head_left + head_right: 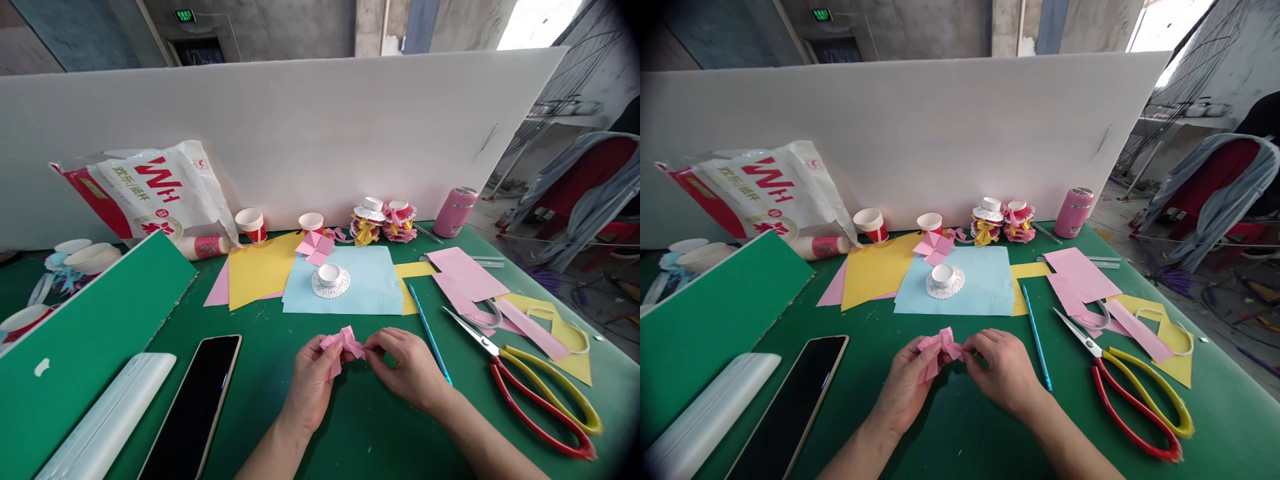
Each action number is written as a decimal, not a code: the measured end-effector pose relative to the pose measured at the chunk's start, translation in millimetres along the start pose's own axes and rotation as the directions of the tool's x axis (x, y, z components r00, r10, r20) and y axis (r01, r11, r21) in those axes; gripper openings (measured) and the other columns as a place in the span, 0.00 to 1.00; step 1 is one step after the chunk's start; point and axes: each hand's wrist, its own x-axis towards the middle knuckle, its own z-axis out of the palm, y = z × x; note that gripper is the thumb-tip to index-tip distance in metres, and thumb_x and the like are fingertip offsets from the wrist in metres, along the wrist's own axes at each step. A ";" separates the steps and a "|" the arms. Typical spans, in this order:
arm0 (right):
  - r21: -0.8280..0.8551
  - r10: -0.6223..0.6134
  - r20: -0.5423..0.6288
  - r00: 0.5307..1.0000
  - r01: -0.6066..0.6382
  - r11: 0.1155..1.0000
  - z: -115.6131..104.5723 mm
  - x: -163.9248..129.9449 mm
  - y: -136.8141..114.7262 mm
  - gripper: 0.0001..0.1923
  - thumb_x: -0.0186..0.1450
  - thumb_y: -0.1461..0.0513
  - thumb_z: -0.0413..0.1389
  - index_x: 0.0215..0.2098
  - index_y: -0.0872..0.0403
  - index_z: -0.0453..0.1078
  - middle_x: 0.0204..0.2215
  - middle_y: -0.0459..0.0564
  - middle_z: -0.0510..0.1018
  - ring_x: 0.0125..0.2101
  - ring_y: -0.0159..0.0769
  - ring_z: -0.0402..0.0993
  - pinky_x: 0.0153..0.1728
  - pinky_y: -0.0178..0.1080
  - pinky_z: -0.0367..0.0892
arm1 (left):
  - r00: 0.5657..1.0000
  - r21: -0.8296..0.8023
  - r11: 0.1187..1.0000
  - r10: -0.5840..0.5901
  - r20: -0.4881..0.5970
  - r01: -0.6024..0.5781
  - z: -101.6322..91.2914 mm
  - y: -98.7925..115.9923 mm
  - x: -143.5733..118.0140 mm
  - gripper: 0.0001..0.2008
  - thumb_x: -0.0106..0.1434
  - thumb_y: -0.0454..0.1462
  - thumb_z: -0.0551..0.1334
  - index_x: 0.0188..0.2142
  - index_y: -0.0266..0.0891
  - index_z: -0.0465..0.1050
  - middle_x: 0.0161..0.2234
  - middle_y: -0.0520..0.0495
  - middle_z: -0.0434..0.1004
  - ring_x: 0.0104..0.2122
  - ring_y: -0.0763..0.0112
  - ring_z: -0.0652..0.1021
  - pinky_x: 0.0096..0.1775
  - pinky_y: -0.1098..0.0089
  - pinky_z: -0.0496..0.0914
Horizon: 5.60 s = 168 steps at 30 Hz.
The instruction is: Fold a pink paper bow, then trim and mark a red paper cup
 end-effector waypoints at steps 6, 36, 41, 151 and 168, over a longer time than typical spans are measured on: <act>0.272 0.098 0.012 0.995 -0.097 0.957 -1.4 -0.2 -1.1 0.04 0.61 0.65 0.52 0.29 0.52 0.65 0.25 0.45 0.73 0.26 0.32 0.69 0.26 0.34 0.63 | 0.998 0.010 0.999 0.048 0.034 -0.048 -1.2 1.8 0.4 0.05 0.52 0.35 0.67 0.23 0.37 0.73 0.25 0.52 0.74 0.29 0.74 0.73 0.37 0.72 0.66; 0.491 0.192 0.079 0.978 -0.206 0.846 1.9 0.6 -5.7 0.04 0.62 0.63 0.51 0.29 0.53 0.63 0.24 0.44 0.67 0.24 0.31 0.62 0.24 0.33 0.58 | 0.988 0.183 0.971 0.153 0.012 -0.152 -2.3 -1.6 -0.7 0.06 0.54 0.38 0.65 0.24 0.37 0.73 0.24 0.52 0.73 0.28 0.72 0.71 0.35 0.71 0.65; 0.629 0.245 0.181 0.952 -0.304 0.716 5.6 0.8 -5.2 0.09 0.64 0.57 0.51 0.29 0.54 0.63 0.22 0.43 0.66 0.23 0.29 0.58 0.23 0.32 0.55 | 0.983 0.285 0.943 0.183 -0.014 -0.171 -4.2 -4.1 -1.1 0.08 0.55 0.40 0.64 0.24 0.37 0.72 0.23 0.50 0.74 0.27 0.71 0.72 0.32 0.72 0.64; 0.753 0.479 0.061 0.875 -0.356 0.554 12.3 4.5 -1.5 0.19 0.56 0.48 0.57 0.23 0.55 0.67 0.12 0.38 0.55 0.13 0.25 0.50 0.14 0.32 0.47 | 0.976 0.450 0.892 -0.137 0.169 0.047 0.2 3.7 -5.4 0.13 0.54 0.42 0.65 0.21 0.33 0.75 0.21 0.47 0.73 0.18 0.75 0.69 0.25 0.72 0.63; 0.775 0.345 0.261 0.902 -0.408 0.482 6.7 2.6 1.2 0.18 0.57 0.49 0.57 0.24 0.55 0.66 0.08 0.36 0.61 0.08 0.23 0.54 0.09 0.28 0.49 | 0.960 0.544 0.839 -0.149 0.238 -0.004 30.1 19.4 -2.4 0.13 0.53 0.42 0.65 0.28 0.32 0.77 0.21 0.49 0.70 0.23 0.76 0.66 0.27 0.73 0.61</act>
